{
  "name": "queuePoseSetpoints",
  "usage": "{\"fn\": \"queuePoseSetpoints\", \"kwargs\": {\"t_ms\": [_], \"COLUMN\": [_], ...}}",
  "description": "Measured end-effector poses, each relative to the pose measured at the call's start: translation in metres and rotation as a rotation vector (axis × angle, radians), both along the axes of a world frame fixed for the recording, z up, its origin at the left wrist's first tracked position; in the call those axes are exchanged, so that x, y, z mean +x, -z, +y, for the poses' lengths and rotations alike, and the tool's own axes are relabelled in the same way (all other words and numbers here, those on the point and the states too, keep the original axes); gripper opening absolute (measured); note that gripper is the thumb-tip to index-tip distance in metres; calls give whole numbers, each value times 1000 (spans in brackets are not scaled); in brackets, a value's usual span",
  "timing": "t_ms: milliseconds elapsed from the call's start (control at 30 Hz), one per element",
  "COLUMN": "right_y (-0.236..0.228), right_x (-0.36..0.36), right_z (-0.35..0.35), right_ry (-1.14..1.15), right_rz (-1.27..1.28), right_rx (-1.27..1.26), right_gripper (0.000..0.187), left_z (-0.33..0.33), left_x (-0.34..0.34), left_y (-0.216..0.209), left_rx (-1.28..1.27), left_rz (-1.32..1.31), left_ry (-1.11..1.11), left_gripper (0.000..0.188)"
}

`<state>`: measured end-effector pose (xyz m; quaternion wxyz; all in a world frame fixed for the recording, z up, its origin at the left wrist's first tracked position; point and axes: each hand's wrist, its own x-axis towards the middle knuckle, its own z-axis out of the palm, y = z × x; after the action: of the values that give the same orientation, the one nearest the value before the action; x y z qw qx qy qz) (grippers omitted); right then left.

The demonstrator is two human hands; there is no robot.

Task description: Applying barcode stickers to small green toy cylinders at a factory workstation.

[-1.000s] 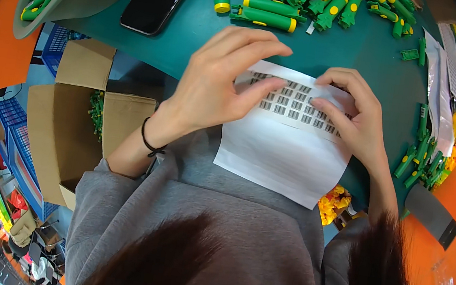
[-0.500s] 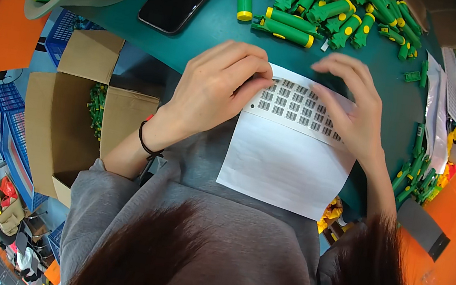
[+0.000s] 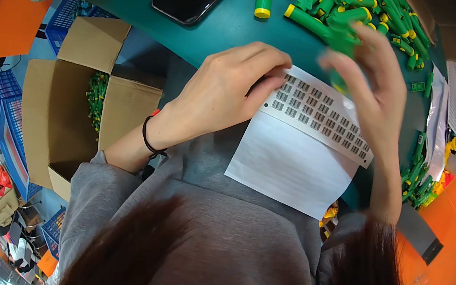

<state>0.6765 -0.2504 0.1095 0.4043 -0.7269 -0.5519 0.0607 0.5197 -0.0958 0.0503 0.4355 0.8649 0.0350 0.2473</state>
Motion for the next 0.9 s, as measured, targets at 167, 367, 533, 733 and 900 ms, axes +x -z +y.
{"fn": "queuePoseSetpoints", "kwargs": {"t_ms": [167, 367, 533, 733, 900], "right_y": [-2, 40, 55, 52, 52], "right_x": [-12, -20, -18, -29, -31], "right_z": [-66, -102, -101, -102, -104], "right_ry": [254, 211, 132, 159, 159], "right_rz": [895, 925, 786, 930, 876], "right_rx": [-228, 89, 172, 246, 288], "right_gripper": [36, 32, 28, 42, 41], "left_z": [0, -2, -5, -44, -61], "left_x": [2, 7, 13, 29, 39], "left_y": [0, -11, -26, -46, -42], "left_rx": [112, 78, -39, -239, -368], "left_rz": [-23, 113, 110, 75, 215], "left_ry": [-20, 22, -7, 264, 255], "left_gripper": [12, 9, 8, 9, 10]}}
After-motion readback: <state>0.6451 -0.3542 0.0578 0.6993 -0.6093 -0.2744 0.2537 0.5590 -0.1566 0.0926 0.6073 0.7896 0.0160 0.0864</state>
